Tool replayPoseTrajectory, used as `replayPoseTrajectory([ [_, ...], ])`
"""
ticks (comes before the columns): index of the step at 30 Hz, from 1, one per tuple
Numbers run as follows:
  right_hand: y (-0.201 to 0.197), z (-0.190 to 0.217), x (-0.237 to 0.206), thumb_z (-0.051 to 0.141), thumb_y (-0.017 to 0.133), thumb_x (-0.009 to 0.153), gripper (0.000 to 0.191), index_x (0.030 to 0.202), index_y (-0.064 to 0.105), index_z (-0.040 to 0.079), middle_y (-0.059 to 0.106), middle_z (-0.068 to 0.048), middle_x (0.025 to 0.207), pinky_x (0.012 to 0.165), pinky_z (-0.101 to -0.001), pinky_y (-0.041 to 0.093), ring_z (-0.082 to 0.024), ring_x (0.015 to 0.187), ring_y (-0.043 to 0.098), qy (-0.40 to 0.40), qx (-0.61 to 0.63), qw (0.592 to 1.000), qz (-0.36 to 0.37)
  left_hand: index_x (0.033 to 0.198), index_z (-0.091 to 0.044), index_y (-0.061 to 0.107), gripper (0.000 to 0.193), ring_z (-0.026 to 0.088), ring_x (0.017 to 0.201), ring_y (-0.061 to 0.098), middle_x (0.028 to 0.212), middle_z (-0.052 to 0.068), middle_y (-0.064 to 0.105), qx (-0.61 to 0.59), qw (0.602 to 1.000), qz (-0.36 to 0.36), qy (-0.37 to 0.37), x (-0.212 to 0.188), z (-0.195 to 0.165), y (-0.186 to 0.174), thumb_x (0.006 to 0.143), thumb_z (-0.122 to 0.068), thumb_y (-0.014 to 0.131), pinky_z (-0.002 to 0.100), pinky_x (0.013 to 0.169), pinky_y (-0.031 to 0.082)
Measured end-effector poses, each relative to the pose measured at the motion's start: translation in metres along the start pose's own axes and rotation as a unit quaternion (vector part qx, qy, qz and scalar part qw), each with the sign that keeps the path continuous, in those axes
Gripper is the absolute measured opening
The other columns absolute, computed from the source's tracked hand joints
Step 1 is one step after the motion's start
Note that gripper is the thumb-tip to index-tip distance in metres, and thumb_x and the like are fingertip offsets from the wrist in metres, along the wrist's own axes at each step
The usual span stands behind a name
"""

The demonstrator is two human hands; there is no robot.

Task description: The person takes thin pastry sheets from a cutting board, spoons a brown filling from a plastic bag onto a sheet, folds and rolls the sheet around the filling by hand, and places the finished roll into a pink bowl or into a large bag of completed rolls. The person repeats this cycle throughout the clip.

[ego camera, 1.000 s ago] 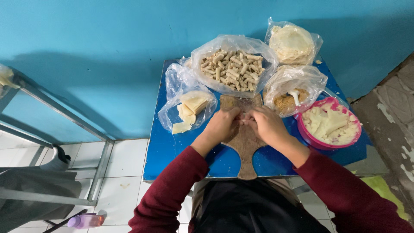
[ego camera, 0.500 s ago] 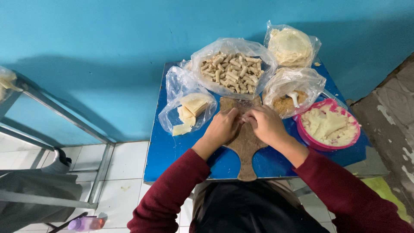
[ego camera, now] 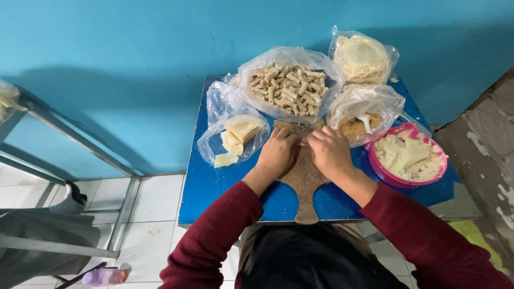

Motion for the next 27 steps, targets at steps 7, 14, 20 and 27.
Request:
replayPoseTrajectory([
  [7, 0.002, -0.003, 0.002, 0.002, 0.062, 0.089, 0.028, 0.111, 0.077, 0.008, 0.074, -0.004, 0.103, 0.087, -0.0406, 0.048, -0.026, 0.096, 0.062, -0.010, 0.009, 1.000, -0.021, 0.118, -0.006, 0.067, 0.025, 0.038, 0.103, 0.062, 0.107, 0.016, 0.068, -0.080, 0.996, -0.017, -0.036, 0.000, 0.003, -0.010, 0.094, -0.007, 0.063, 0.046, 0.092, 0.050],
  [14, -0.005, -0.023, 0.009, 0.006, 0.070, 0.089, 0.025, 0.114, 0.072, 0.010, 0.071, -0.010, 0.088, 0.075, -0.0419, 0.049, -0.031, 0.086, 0.063, 0.088, 0.178, 0.980, -0.022, 0.114, -0.008, 0.069, 0.026, 0.036, 0.093, 0.069, 0.097, 0.014, 0.074, -0.130, 0.988, -0.024, -0.080, 0.003, 0.010, -0.016, 0.089, -0.015, 0.070, 0.044, 0.082, 0.055],
  [20, -0.018, -0.008, 0.009, 0.018, 0.080, 0.081, 0.027, 0.105, 0.070, 0.009, 0.074, -0.009, 0.089, 0.073, -0.0451, 0.049, -0.034, 0.079, 0.060, 0.022, 0.190, 0.980, -0.051, 0.103, -0.006, 0.073, 0.019, 0.033, 0.081, 0.071, 0.090, 0.016, 0.073, -0.150, 0.980, -0.031, -0.125, 0.001, 0.023, -0.012, 0.090, -0.021, 0.071, 0.041, 0.074, 0.057],
  [27, -0.027, -0.006, 0.005, 0.021, 0.077, 0.091, 0.042, 0.129, 0.067, 0.008, 0.073, -0.009, 0.096, 0.075, -0.0435, 0.050, -0.032, 0.086, 0.062, 0.032, 0.210, 0.976, -0.037, 0.095, -0.003, 0.070, 0.026, 0.034, 0.075, 0.071, 0.081, 0.018, 0.072, -0.141, 0.969, 0.001, -0.201, -0.009, 0.046, -0.007, 0.092, -0.028, 0.074, 0.041, 0.067, 0.055],
])
Point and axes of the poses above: each hand's wrist, its own x-axis towards the middle knuckle, its own y-axis out of the palm, z = x × y, the point moved 8 cm from there along x, towards the middle knuckle
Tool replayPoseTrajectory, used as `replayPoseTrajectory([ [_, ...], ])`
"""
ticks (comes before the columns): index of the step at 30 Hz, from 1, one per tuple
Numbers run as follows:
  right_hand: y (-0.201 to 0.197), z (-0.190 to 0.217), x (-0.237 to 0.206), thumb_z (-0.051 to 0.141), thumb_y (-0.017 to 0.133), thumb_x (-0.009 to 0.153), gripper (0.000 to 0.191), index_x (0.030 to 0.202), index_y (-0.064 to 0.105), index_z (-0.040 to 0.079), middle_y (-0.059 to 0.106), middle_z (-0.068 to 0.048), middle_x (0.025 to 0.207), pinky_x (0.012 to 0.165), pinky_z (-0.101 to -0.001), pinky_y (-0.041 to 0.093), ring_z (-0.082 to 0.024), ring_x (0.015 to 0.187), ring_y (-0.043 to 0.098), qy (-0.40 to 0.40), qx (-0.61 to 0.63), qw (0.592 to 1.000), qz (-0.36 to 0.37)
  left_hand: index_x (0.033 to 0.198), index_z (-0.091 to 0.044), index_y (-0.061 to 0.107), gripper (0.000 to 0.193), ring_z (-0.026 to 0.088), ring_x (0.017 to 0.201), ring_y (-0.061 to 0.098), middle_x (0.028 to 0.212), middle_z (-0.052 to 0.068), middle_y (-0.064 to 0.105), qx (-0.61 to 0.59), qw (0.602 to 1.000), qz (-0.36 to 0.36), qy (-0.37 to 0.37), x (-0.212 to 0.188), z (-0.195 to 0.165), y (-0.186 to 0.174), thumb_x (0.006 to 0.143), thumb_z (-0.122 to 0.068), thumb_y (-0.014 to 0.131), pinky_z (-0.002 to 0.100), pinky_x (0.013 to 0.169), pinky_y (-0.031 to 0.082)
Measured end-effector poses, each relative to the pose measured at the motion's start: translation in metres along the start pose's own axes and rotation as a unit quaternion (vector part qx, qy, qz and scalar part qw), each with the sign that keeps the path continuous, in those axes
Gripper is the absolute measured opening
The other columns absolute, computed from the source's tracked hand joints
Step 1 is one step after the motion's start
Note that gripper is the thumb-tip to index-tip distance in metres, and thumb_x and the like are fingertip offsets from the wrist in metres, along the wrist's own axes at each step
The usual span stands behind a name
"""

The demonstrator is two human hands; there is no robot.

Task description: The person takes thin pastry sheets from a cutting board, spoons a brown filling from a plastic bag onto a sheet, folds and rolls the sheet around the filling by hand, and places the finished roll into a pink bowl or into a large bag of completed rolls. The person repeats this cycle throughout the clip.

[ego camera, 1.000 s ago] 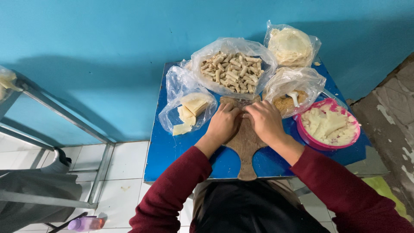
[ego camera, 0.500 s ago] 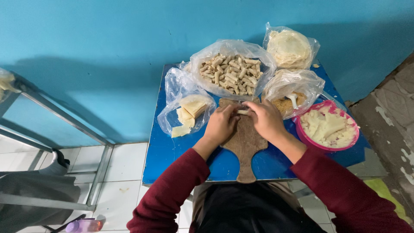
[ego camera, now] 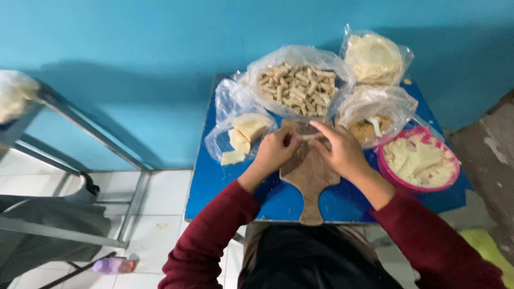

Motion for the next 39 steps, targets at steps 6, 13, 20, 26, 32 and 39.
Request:
replayPoseTrajectory([
  [6, -0.007, -0.002, 0.005, 0.024, 0.075, 0.090, 0.053, 0.138, 0.062, 0.007, 0.074, -0.005, 0.090, 0.076, -0.0429, 0.051, -0.030, 0.084, 0.062, 0.024, -0.001, 1.000, -0.016, 0.091, -0.004, 0.074, 0.021, 0.025, 0.070, 0.070, 0.078, 0.014, 0.071, 0.093, 0.995, 0.027, -0.018, 0.057, 0.027, -0.018, 0.092, -0.025, 0.076, 0.040, 0.065, 0.054],
  [13, -0.006, -0.004, -0.002, 0.025, 0.074, 0.090, 0.045, 0.132, 0.067, 0.010, 0.073, -0.004, 0.089, 0.075, -0.0410, 0.052, -0.028, 0.083, 0.062, 0.038, 0.008, 0.999, -0.003, 0.127, 0.001, 0.061, 0.052, 0.017, 0.093, 0.075, 0.108, 0.007, 0.073, -0.170, 0.980, -0.103, -0.004, 0.084, 0.017, -0.066, 0.084, -0.022, 0.081, 0.033, 0.077, 0.060],
  [20, 0.005, 0.002, -0.007, 0.023, 0.075, 0.088, 0.035, 0.120, 0.073, 0.010, 0.073, -0.004, 0.086, 0.075, -0.0430, 0.051, -0.030, 0.084, 0.062, 0.006, -0.018, 1.000, 0.010, 0.099, -0.006, 0.078, 0.016, 0.032, 0.088, 0.075, 0.095, 0.016, 0.078, 0.160, 0.986, 0.034, -0.043, -0.010, 0.046, -0.124, 0.087, -0.016, 0.074, 0.041, 0.078, 0.058],
  [26, 0.011, 0.001, -0.006, 0.023, 0.073, 0.092, 0.027, 0.115, 0.075, 0.010, 0.072, -0.009, 0.084, 0.077, -0.0436, 0.051, -0.032, 0.083, 0.062, -0.009, -0.062, 0.997, 0.050, 0.103, -0.006, 0.077, 0.026, 0.035, 0.090, 0.072, 0.098, 0.017, 0.075, 0.168, 0.985, 0.030, -0.027, -0.036, 0.061, -0.133, 0.079, -0.016, 0.078, 0.044, 0.078, 0.057],
  [32, 0.010, 0.004, -0.007, 0.022, 0.072, 0.091, 0.023, 0.111, 0.074, 0.010, 0.075, -0.008, 0.094, 0.077, -0.0433, 0.050, -0.032, 0.084, 0.062, -0.021, -0.068, 0.996, 0.050, 0.100, -0.004, 0.070, 0.036, 0.034, 0.080, 0.074, 0.084, 0.017, 0.075, 0.141, 0.982, 0.066, -0.102, -0.044, 0.070, -0.119, 0.069, -0.019, 0.081, 0.044, 0.072, 0.058],
  [39, 0.012, 0.001, -0.008, 0.021, 0.073, 0.090, 0.023, 0.110, 0.075, 0.010, 0.075, -0.008, 0.091, 0.075, -0.0430, 0.050, -0.031, 0.084, 0.062, -0.019, -0.072, 0.996, 0.051, 0.087, -0.003, 0.074, 0.014, 0.036, 0.078, 0.072, 0.086, 0.018, 0.073, 0.245, 0.963, -0.110, 0.014, -0.027, 0.063, -0.122, 0.088, -0.016, 0.072, 0.045, 0.072, 0.057],
])
Point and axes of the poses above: each hand's wrist, its own x-axis towards the middle knuckle, its own y-axis out of the palm, z = x × y, the point moved 8 cm from there along x, towards the middle knuckle
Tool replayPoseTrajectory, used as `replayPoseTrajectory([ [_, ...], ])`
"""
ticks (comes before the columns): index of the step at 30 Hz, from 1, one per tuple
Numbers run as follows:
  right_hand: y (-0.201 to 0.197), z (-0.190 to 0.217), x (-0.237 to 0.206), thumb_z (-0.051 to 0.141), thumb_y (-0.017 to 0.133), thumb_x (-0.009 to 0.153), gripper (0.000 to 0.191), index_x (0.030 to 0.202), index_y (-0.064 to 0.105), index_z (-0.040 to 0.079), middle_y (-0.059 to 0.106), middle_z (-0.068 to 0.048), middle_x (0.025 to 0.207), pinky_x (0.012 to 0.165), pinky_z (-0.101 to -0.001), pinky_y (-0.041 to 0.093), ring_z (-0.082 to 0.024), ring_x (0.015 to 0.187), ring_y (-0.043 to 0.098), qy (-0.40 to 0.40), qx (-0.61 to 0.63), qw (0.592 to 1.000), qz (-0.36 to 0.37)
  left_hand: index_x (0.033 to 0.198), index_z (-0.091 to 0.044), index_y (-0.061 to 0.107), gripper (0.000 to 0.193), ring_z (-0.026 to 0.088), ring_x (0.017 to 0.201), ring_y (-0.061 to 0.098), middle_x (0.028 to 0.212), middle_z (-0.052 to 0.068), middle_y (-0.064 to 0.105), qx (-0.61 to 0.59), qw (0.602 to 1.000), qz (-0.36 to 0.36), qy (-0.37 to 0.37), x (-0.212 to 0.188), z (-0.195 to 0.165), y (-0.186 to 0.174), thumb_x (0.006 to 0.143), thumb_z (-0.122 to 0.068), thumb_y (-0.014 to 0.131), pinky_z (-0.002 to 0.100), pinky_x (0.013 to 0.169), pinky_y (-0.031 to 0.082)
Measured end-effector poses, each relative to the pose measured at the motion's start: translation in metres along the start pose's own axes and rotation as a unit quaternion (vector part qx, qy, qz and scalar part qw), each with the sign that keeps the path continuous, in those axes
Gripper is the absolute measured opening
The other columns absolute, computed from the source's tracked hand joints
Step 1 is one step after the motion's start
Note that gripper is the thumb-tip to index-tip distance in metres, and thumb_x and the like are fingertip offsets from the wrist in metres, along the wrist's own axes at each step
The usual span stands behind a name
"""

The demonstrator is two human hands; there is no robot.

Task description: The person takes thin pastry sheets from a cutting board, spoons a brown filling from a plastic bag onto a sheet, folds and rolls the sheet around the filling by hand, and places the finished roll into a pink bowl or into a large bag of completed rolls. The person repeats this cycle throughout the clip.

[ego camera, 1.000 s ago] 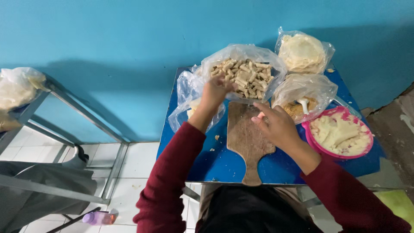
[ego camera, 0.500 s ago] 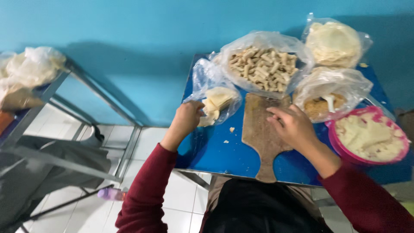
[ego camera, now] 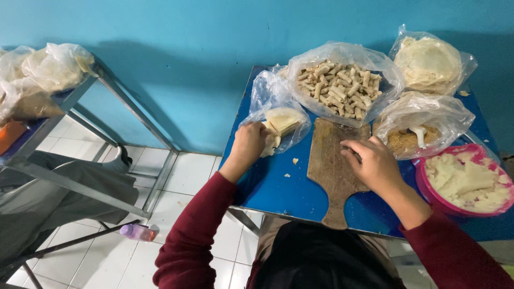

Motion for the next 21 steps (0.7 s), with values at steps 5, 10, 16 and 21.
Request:
replayPoseTrajectory([
  [5, 0.000, -0.001, -0.001, 0.021, 0.075, 0.089, 0.023, 0.110, 0.075, 0.011, 0.073, -0.007, 0.085, 0.076, -0.0416, 0.051, -0.030, 0.085, 0.062, -0.003, 0.000, 1.000, -0.003, 0.078, 0.000, 0.071, 0.045, 0.034, 0.068, 0.069, 0.071, 0.018, 0.069, -0.006, 0.993, 0.087, -0.081, 0.009, 0.021, 0.029, 0.084, -0.044, 0.081, 0.044, 0.067, 0.054],
  [10, 0.002, 0.002, 0.000, 0.021, 0.075, 0.090, 0.023, 0.110, 0.075, 0.011, 0.074, -0.006, 0.086, 0.075, -0.0416, 0.051, -0.028, 0.084, 0.062, -0.004, 0.000, 1.000, 0.008, 0.079, -0.002, 0.070, 0.036, 0.025, 0.065, 0.066, 0.070, 0.012, 0.069, -0.124, 0.977, 0.106, -0.141, 0.009, 0.036, 0.031, 0.081, -0.036, 0.080, 0.039, 0.062, 0.051],
  [16, 0.006, 0.028, -0.003, 0.028, 0.076, 0.086, 0.030, 0.111, 0.076, 0.012, 0.074, -0.008, 0.106, 0.089, -0.0438, 0.050, -0.029, 0.099, 0.062, -0.094, 0.037, 0.994, 0.037, 0.084, -0.001, 0.067, 0.029, 0.015, 0.068, 0.064, 0.074, 0.008, 0.068, -0.215, 0.953, 0.110, -0.185, -0.002, 0.029, 0.002, 0.084, -0.028, 0.078, 0.033, 0.063, 0.052],
  [21, 0.032, 0.077, -0.031, 0.027, 0.079, 0.083, 0.036, 0.115, 0.078, 0.010, 0.062, -0.013, 0.135, 0.104, -0.0459, 0.045, -0.035, 0.131, 0.050, -0.243, 0.183, 0.941, 0.150, 0.099, -0.002, 0.066, 0.021, 0.009, 0.082, 0.073, 0.086, 0.002, 0.074, -0.300, 0.940, 0.112, -0.113, -0.003, 0.000, -0.026, 0.091, -0.021, 0.071, 0.026, 0.075, 0.057],
])
Point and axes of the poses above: each hand's wrist, its own x-axis towards the middle knuckle, its own y-axis out of the palm, z = x × y, the point moved 8 cm from there along x, towards the middle knuckle
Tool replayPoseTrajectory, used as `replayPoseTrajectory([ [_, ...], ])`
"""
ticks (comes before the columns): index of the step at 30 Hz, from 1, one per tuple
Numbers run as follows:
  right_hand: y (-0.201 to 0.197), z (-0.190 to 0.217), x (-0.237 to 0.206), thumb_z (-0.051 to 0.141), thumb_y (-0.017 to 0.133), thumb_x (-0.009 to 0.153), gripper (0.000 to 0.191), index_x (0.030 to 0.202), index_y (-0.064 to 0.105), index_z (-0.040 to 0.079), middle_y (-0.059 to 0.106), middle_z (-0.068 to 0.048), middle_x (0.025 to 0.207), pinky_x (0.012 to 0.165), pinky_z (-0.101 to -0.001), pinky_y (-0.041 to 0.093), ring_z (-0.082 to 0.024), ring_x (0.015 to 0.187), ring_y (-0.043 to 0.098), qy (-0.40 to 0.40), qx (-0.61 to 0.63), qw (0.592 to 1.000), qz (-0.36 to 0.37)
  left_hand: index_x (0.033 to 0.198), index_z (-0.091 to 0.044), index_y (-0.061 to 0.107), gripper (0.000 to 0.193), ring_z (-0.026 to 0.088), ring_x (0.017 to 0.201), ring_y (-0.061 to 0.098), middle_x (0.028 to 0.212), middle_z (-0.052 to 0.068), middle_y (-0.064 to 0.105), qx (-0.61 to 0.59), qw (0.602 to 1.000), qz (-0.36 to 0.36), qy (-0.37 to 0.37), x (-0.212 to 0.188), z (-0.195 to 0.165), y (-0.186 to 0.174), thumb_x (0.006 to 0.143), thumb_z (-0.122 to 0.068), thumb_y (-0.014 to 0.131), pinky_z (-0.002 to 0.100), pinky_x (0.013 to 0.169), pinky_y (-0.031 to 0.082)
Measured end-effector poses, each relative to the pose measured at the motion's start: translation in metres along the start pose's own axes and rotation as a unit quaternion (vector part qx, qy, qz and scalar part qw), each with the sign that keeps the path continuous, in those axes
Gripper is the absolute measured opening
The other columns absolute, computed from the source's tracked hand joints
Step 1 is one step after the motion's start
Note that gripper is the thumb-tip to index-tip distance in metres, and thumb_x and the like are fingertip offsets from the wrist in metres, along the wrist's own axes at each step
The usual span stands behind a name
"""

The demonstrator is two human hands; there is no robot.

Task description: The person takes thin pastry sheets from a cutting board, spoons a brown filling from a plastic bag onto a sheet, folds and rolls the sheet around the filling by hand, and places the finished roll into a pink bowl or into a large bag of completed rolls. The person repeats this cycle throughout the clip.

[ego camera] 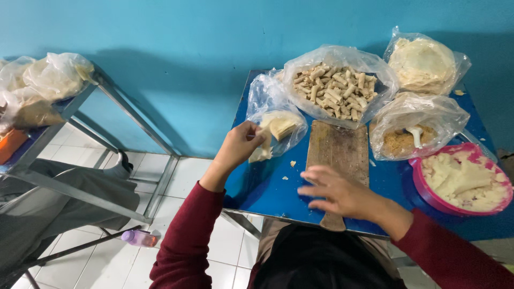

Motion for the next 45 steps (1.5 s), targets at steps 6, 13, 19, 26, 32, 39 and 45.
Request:
replayPoseTrajectory([
  [6, 0.015, -0.005, -0.007, 0.021, 0.082, 0.085, 0.022, 0.089, 0.069, 0.003, 0.059, -0.015, 0.142, 0.108, -0.0446, 0.046, -0.036, 0.146, 0.041, 0.050, 0.121, 0.989, 0.069, 0.120, -0.008, 0.057, 0.023, 0.016, 0.089, 0.068, 0.103, 0.003, 0.067, -0.343, 0.920, 0.121, -0.147, 0.006, -0.013, 0.053, 0.098, -0.014, 0.060, 0.038, 0.085, 0.061],
  [13, 0.005, 0.024, -0.019, 0.020, 0.080, 0.087, 0.021, 0.094, 0.068, 0.004, 0.061, -0.016, 0.140, 0.109, -0.0455, 0.043, -0.038, 0.144, 0.043, 0.065, 0.131, 0.986, 0.079, 0.118, -0.010, 0.053, 0.021, 0.019, 0.091, 0.071, 0.106, 0.005, 0.069, -0.426, 0.861, 0.187, -0.207, 0.014, -0.036, 0.141, 0.100, -0.020, 0.058, 0.040, 0.081, 0.061],
  [19, -0.063, 0.011, -0.004, 0.023, 0.081, 0.084, 0.014, 0.093, 0.072, 0.015, 0.070, -0.003, 0.098, 0.089, -0.0394, 0.051, -0.025, 0.099, 0.066, 0.101, -0.047, 0.985, -0.131, 0.127, -0.009, 0.055, 0.028, 0.018, 0.097, 0.071, 0.113, 0.007, 0.070, -0.441, 0.840, 0.225, -0.222, 0.014, -0.025, 0.186, 0.107, -0.027, 0.047, 0.036, 0.085, 0.059],
  [26, -0.074, -0.050, 0.010, 0.015, 0.079, 0.081, 0.020, 0.095, 0.070, 0.005, 0.067, -0.011, 0.093, 0.076, -0.0400, 0.052, -0.031, 0.089, 0.065, 0.203, -0.068, 0.959, -0.183, 0.145, -0.005, 0.051, 0.043, 0.017, 0.108, 0.070, 0.127, 0.008, 0.069, -0.449, 0.832, 0.274, -0.175, 0.005, -0.019, 0.182, 0.105, -0.019, 0.043, 0.032, 0.094, 0.057],
  [32, -0.053, -0.094, -0.018, 0.016, 0.075, 0.092, 0.013, 0.099, 0.074, 0.005, 0.069, -0.006, 0.089, 0.067, -0.0320, 0.052, -0.020, 0.075, 0.066, 0.314, 0.012, 0.926, -0.208, 0.150, -0.006, 0.048, 0.053, 0.011, 0.108, 0.067, 0.127, 0.002, 0.066, -0.404, 0.860, 0.272, -0.152, 0.001, -0.018, 0.183, 0.098, -0.007, 0.054, 0.027, 0.092, 0.055],
  [39, -0.030, -0.137, -0.040, 0.021, 0.065, 0.099, 0.021, 0.105, 0.073, 0.002, 0.070, 0.004, 0.088, 0.076, -0.0241, 0.048, -0.006, 0.082, 0.060, 0.365, 0.313, 0.838, -0.257, 0.149, -0.004, 0.054, 0.053, 0.007, 0.093, 0.064, 0.118, 0.001, 0.069, -0.340, 0.900, 0.245, -0.116, 0.007, -0.011, 0.181, 0.096, -0.005, 0.057, 0.021, 0.072, 0.049],
  [45, -0.024, -0.155, -0.056, 0.021, 0.054, 0.104, 0.024, 0.114, 0.067, 0.003, 0.073, -0.006, 0.103, 0.085, -0.0327, 0.053, -0.018, 0.092, 0.067, 0.471, 0.500, 0.656, -0.312, 0.137, -0.001, 0.059, 0.045, 0.011, 0.089, 0.068, 0.109, 0.004, 0.072, -0.363, 0.899, 0.188, -0.159, 0.013, 0.003, 0.179, 0.092, -0.002, 0.053, 0.025, 0.078, 0.056],
])
Point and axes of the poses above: each hand's wrist, its own x-axis towards the middle knuckle, its own y-axis out of the palm, z = x × y, the point moved 8 cm from there along x, towards the middle knuckle
